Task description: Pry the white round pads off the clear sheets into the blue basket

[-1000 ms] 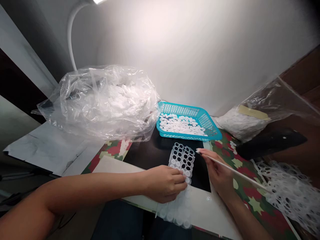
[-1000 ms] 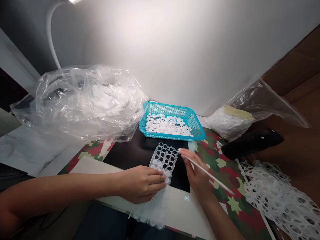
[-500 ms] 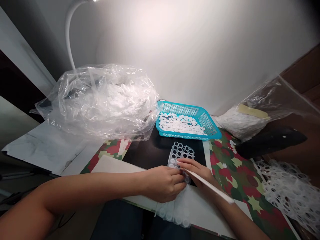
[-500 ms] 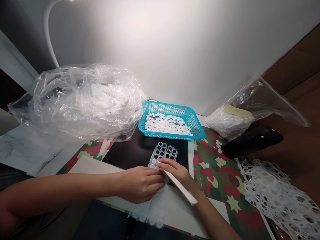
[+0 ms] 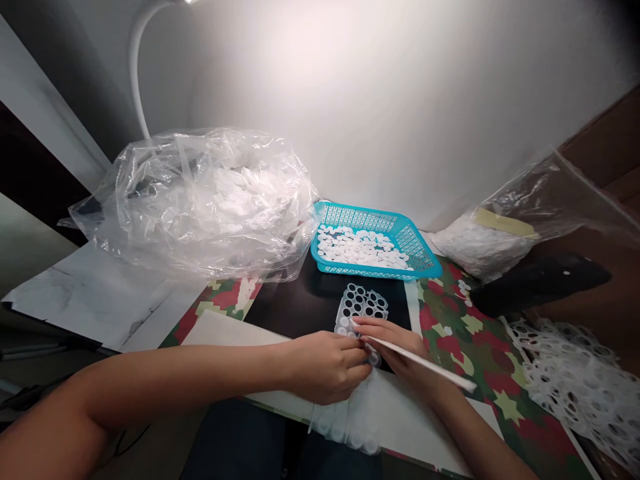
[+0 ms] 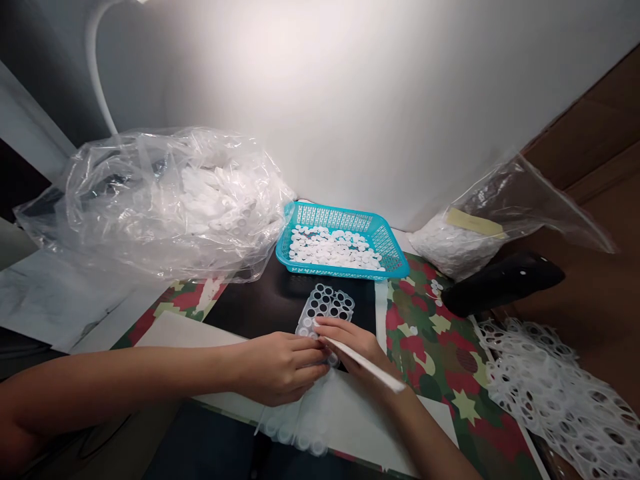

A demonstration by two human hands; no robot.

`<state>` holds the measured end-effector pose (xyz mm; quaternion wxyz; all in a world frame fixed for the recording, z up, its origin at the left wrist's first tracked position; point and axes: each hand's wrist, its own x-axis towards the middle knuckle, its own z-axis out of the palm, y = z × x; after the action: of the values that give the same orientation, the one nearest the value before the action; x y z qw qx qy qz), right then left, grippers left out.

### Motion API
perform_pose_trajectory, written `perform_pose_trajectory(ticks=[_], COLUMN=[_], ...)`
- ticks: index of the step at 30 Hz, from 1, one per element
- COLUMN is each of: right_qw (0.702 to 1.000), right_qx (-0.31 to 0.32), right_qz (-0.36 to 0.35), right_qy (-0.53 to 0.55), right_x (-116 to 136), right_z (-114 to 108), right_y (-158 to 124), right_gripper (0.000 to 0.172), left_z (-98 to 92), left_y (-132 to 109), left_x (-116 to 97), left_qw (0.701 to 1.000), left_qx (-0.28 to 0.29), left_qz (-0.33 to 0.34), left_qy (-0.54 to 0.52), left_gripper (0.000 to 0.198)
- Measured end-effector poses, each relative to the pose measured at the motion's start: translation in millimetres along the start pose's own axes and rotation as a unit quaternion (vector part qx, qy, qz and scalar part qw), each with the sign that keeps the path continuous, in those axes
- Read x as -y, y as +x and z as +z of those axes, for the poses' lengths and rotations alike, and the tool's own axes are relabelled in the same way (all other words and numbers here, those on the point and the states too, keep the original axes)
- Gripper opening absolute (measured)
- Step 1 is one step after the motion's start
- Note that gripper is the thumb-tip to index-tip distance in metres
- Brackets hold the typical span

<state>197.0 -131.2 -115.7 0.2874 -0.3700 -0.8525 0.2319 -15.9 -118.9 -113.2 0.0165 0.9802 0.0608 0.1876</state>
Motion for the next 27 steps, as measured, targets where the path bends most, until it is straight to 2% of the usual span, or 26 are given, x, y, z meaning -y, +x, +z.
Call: perform_pose_trajectory(ticks=[9, 18, 24, 27], right_qw=[0.998, 1.0, 1.0, 0.999], right_qx=[0.001, 0.004, 0.0, 0.005], right_qz=[0.044, 0.019, 0.02, 0.044], right_qy=[0.048, -0.003, -0.004, -0.001], right_x=[-5.6, 1.7, 4.0, 4.0], right_z=[1.6, -1.5, -2.0, 0.7], right_y=[-2.5, 1.0, 2.9, 2.6], right_gripper=[0.025, 0.026, 0.027, 0.027], left_z=[-0.7, 0.8, 1.0, 0.2], left_y=[0.1, -0.1, 0.1, 0.5], left_x=[-0.5, -0.6, -0.4, -1.0], left_qw=[1.0, 1.0, 1.0, 1.0], left_qx=[-0.011, -0.008, -0.017, -0.01], left_qz=[-0.003, -0.007, -0.004, -0.006], left_qy=[0.011, 0.006, 0.006, 0.007], left_gripper=[0.023, 0.024, 0.022, 0.022])
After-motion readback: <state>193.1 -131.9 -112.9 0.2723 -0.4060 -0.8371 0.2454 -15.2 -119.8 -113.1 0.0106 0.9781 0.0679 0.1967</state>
